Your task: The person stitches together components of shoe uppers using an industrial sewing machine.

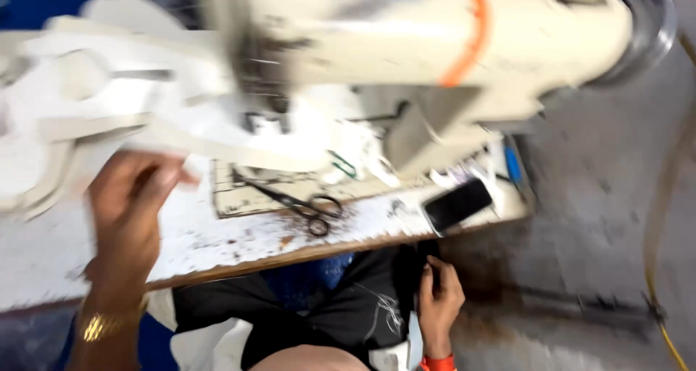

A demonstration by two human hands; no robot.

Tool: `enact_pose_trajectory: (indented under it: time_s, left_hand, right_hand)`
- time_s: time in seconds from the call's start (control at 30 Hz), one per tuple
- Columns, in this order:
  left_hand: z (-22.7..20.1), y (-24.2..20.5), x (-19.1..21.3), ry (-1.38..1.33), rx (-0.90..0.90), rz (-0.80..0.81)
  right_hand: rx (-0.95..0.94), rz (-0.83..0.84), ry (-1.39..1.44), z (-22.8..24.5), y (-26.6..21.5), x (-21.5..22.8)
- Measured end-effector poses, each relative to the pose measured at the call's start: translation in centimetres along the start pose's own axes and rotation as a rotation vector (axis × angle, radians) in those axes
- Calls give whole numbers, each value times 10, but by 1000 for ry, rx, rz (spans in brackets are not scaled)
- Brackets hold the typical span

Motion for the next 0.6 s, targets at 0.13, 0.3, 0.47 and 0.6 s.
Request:
enact_pose_trajectory:
  time_s: [0.13, 0.3, 0.47, 0.6]
  left_hand:
    - [8, 72, -6, 194, -217, 189]
    - [35, 127, -28, 391, -215, 398]
    - [47, 121, -33, 562, 49, 592]
    - [48, 110, -30, 520, 19, 568]
  right_hand:
    - [245, 84, 141, 99, 33, -29]
    - [631, 272, 227, 200, 52, -89]
    - [803, 274, 22, 263, 70, -114]
    - [876, 345, -135, 265, 70, -124]
Point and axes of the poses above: each hand's wrist, its own y-axis towards the middle knuckle, its own x-axis out of the back of the hand, z = x × y, the point moved 3 cm from there along y, towards the middle knuckle, and after that the axes turned 5 degrees about y, right-handed, at the moved point
